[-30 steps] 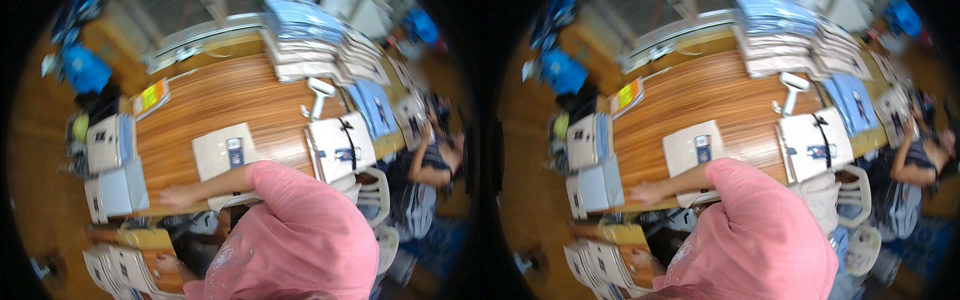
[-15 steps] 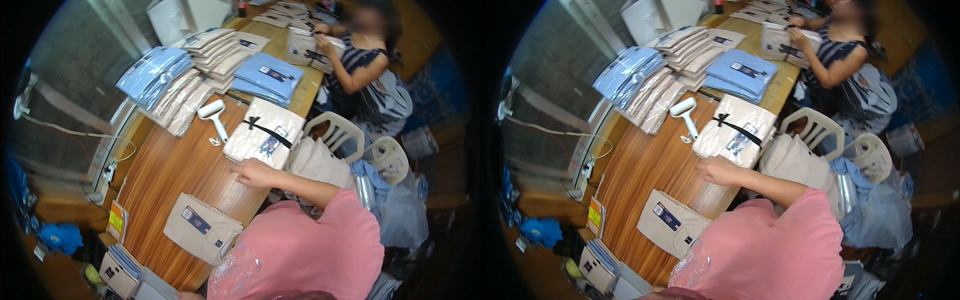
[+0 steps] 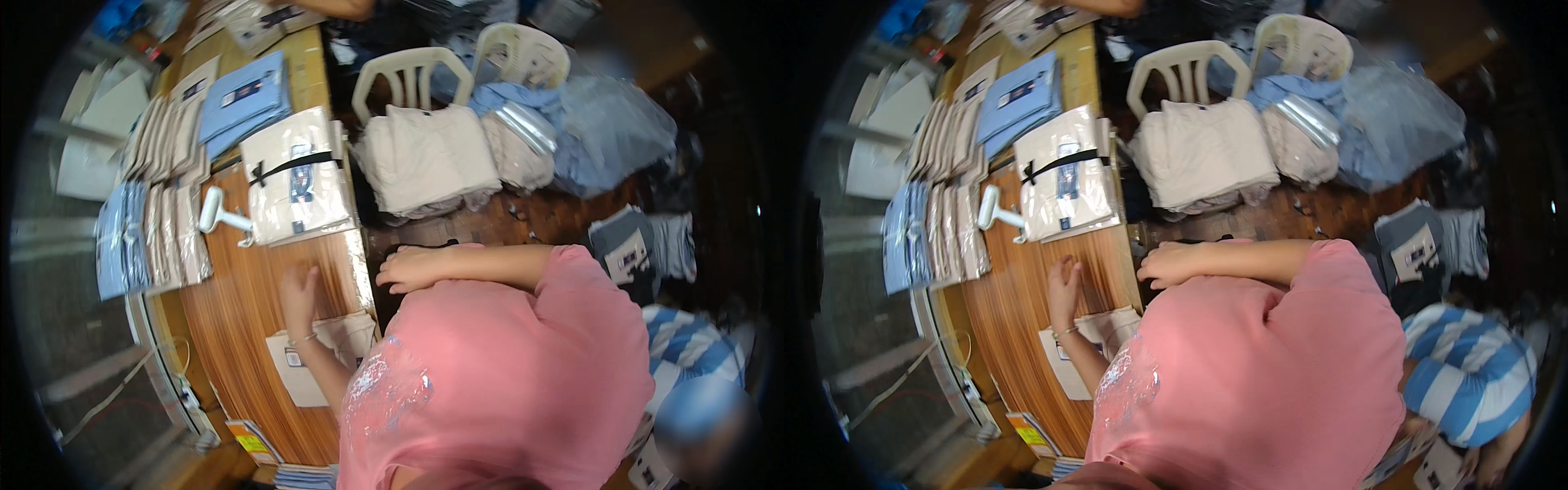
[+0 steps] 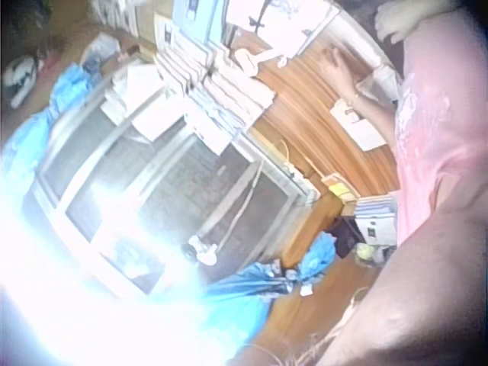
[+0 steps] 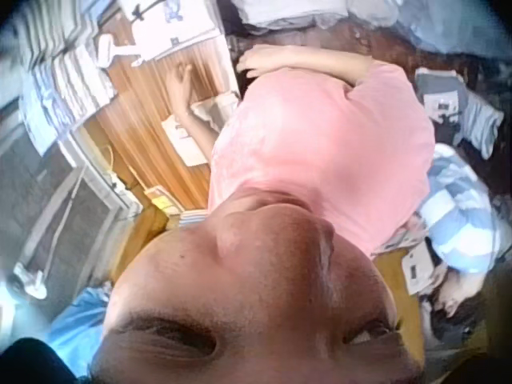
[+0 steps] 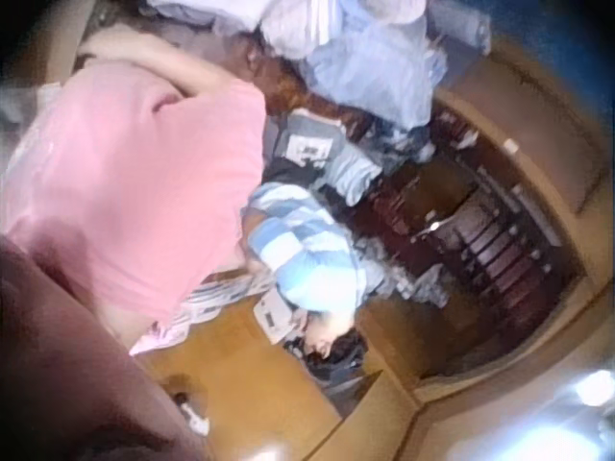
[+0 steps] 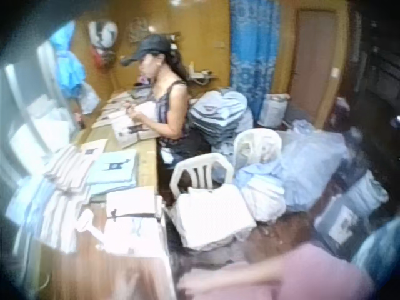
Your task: The person folds a beige long-sleeved shirt on a wooden table, places a tag on it, and then puts it into a clear plastic bag. They seal the bag and place it on a stack of other packaged items.
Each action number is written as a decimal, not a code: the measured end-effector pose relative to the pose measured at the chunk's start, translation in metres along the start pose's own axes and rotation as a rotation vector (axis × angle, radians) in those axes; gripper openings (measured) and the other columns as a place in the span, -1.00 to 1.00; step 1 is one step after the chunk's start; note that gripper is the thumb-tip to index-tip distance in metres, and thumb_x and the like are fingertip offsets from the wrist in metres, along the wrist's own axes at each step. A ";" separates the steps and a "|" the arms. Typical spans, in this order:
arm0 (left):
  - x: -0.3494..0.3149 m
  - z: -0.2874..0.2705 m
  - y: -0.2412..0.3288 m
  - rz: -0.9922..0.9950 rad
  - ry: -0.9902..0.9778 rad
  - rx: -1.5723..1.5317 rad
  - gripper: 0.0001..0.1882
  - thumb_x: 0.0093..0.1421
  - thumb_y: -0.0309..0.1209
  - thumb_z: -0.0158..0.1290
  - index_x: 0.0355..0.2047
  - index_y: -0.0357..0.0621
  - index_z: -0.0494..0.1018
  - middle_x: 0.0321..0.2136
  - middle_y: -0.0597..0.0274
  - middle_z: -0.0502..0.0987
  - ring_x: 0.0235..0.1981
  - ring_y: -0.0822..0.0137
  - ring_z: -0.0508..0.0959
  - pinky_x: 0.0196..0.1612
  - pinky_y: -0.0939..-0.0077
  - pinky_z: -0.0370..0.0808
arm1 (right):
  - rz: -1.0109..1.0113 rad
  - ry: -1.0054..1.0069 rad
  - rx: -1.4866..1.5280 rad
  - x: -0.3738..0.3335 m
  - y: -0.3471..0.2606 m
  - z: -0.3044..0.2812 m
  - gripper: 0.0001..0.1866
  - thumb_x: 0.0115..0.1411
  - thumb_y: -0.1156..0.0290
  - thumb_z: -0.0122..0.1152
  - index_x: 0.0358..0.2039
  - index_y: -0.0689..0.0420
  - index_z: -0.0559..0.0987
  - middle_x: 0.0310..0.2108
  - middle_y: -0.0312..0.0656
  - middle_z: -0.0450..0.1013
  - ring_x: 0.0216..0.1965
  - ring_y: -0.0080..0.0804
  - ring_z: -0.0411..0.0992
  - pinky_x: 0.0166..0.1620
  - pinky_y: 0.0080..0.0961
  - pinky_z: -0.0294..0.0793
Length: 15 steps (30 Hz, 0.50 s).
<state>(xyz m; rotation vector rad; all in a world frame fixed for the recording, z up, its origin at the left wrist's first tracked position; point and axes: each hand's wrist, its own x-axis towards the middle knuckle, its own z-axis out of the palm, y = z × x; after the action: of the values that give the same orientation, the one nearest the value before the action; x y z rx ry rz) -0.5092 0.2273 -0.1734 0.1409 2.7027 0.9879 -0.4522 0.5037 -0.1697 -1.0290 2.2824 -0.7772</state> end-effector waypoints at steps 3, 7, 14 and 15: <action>0.006 0.043 0.013 0.015 -0.158 0.160 -0.44 0.12 -0.17 0.07 0.03 -0.24 0.27 0.10 -0.16 0.17 0.10 -0.09 0.20 0.12 0.17 0.19 | 0.214 0.167 0.031 -0.037 0.011 0.007 -0.68 0.08 0.24 0.11 -0.17 0.10 0.49 -0.25 -0.08 0.46 -0.14 -0.11 0.40 -0.12 -0.19 0.37; -0.007 0.079 0.033 -0.041 -0.191 0.359 -0.14 0.07 -0.03 0.09 0.26 -0.10 -0.05 0.27 -0.22 -0.22 0.29 -0.20 -0.25 0.18 -0.21 -0.03 | 0.499 0.331 0.060 -0.089 0.057 0.037 -0.68 0.06 0.23 0.08 -0.18 0.08 0.50 -0.25 -0.06 0.48 -0.19 -0.11 0.45 -0.17 -0.20 0.43; 0.006 0.085 0.004 0.003 -0.154 0.333 0.07 -0.04 0.06 0.16 0.29 -0.03 -0.24 0.27 -0.25 -0.36 0.29 -0.19 -0.36 0.09 -0.46 -0.14 | 0.842 0.572 0.493 -0.174 0.211 0.107 -0.71 0.07 0.32 0.14 -0.21 0.19 0.51 -0.33 -0.04 0.52 -0.29 -0.20 0.49 -0.20 -0.34 0.44; 0.006 0.087 0.011 -0.045 -0.161 0.318 0.10 -0.07 0.08 0.18 0.29 -0.03 -0.23 0.27 -0.24 -0.36 0.29 -0.19 -0.36 0.07 -0.48 -0.16 | 0.865 0.613 0.438 -0.190 0.240 0.118 -0.73 0.06 0.33 0.15 -0.23 0.20 0.52 -0.32 -0.04 0.52 -0.29 -0.20 0.49 -0.19 -0.34 0.43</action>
<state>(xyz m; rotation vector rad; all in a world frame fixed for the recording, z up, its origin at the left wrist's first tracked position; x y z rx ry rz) -0.4911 0.2909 -0.2317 0.2085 2.6790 0.5043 -0.3831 0.7511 -0.3740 0.4603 2.4954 -1.1941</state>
